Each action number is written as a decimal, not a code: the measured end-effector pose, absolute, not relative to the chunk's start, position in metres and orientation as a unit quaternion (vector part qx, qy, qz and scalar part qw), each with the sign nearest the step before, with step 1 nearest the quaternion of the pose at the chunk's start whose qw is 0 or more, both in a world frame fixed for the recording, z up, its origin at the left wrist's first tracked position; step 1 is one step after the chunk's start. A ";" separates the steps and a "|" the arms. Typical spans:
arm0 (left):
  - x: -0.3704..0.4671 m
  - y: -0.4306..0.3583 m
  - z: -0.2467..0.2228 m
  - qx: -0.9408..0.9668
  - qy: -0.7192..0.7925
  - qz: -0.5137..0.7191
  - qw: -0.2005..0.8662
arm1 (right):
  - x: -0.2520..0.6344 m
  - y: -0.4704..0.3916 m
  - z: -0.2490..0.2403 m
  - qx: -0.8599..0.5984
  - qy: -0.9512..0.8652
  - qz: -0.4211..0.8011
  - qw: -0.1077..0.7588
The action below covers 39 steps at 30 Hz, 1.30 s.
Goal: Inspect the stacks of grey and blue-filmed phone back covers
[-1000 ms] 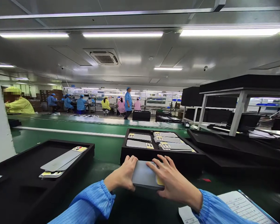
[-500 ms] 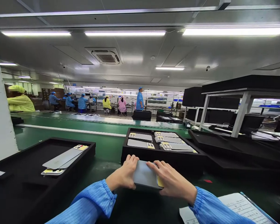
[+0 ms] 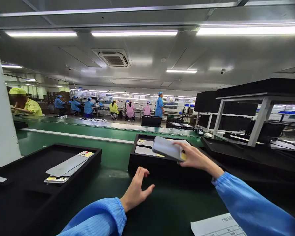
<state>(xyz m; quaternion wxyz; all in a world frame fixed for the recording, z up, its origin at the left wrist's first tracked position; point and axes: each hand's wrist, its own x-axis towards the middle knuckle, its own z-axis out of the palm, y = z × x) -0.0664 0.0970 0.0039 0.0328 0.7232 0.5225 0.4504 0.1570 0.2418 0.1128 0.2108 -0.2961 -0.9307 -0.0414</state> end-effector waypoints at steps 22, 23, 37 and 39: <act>-0.064 0.100 -0.008 0.766 0.505 0.376 0.130 | 0.020 0.404 0.111 -0.423 -0.892 0.078 0.137; -0.063 0.100 -0.008 0.765 0.506 0.375 0.132 | 0.019 0.407 0.110 -0.420 -0.894 0.082 0.134; -0.063 0.103 -0.007 0.765 0.511 0.364 0.147 | -0.004 0.424 0.105 -0.455 -0.875 0.135 0.093; -0.062 0.103 -0.008 0.765 0.509 0.365 0.146 | -0.003 0.422 0.099 -0.476 -0.862 0.130 0.114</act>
